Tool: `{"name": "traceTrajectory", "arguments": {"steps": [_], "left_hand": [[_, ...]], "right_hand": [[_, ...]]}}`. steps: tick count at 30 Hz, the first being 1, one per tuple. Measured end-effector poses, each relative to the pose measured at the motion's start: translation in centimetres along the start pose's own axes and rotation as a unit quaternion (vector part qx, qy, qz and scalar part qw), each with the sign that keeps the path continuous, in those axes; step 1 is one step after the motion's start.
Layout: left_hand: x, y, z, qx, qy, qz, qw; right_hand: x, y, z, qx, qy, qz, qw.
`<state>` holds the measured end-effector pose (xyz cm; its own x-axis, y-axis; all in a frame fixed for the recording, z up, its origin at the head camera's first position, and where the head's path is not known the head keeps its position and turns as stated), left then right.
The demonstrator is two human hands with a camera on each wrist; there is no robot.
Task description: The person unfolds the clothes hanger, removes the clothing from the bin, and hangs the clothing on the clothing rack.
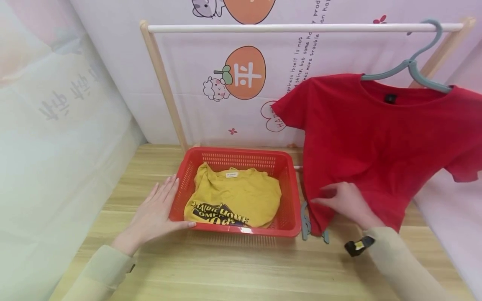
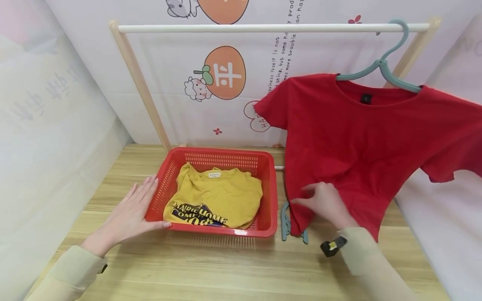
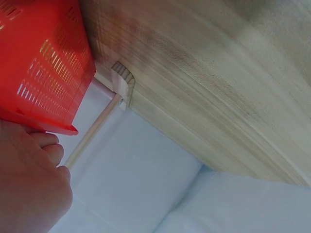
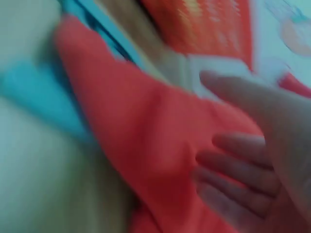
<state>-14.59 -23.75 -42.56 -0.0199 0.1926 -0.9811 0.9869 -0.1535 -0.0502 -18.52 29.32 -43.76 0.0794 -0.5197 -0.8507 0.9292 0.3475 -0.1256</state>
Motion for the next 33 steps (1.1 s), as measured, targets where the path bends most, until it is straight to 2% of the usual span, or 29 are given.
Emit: {"name": "traceTrajectory", "arguments": {"steps": [4,9,12,16,18,20,22,24,27,30,31,33], "left_hand": [[0.1,-0.1,0.0,-0.001,-0.002,0.005,1.0000],[0.2,0.0,0.0,-0.003,-0.003,0.012,0.9999],[0.1,0.0,-0.1,-0.003,-0.004,0.010,0.9999],[-0.1,0.0,-0.2,-0.002,-0.004,0.007,1.0000],[-0.2,0.0,-0.1,-0.004,-0.003,0.010,0.9999],[-0.2,0.0,-0.1,-0.008,-0.001,0.013,0.9999],[-0.3,0.0,-0.1,-0.009,0.000,0.015,0.9998],[-0.3,0.0,-0.1,-0.010,-0.001,0.014,0.9999],[-0.3,0.0,-0.1,-0.008,-0.002,0.010,0.9999],[-0.2,0.0,-0.1,-0.008,-0.001,0.010,0.9999],[-0.2,0.0,-0.1,-0.007,0.000,0.010,0.9999],[-0.2,-0.1,-0.1,-0.007,0.001,0.011,0.9999]], "right_hand": [[2.7,-1.7,0.2,0.023,0.011,-0.006,0.9996],[3.8,-2.4,-0.5,0.040,0.029,-0.022,0.9985],[3.4,-2.4,-0.7,0.037,0.010,-0.033,0.9987],[1.8,-2.4,-0.5,0.042,-0.038,-0.073,0.9957],[0.7,-2.7,-0.3,0.055,-0.081,-0.096,0.9905],[-0.4,-3.4,-0.3,0.072,-0.134,-0.126,0.9803],[-1.6,-4.2,-0.3,0.088,-0.196,-0.168,0.9622],[-2.9,-5.3,-0.3,0.095,-0.255,-0.221,0.9365],[-4.7,-7.2,-0.4,0.080,-0.347,-0.310,0.8815],[-6.1,-8.8,-0.5,0.056,-0.420,-0.371,0.8260],[-6.4,-9.3,-0.5,0.050,-0.436,-0.387,0.8111],[-6.8,-10.0,-0.6,0.043,-0.450,-0.411,0.7912]]}}
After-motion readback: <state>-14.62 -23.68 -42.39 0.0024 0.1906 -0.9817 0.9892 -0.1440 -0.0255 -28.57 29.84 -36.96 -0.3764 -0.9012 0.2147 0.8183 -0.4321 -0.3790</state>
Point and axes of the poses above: each hand's wrist, its own y-axis away from the middle knuckle, its own x-axis out of the palm, z = x × y, the point moved 3 cm from there along -y, towards the middle knuckle, and after that the axes turned 15 degrees about -x, right-handed, at the moved point
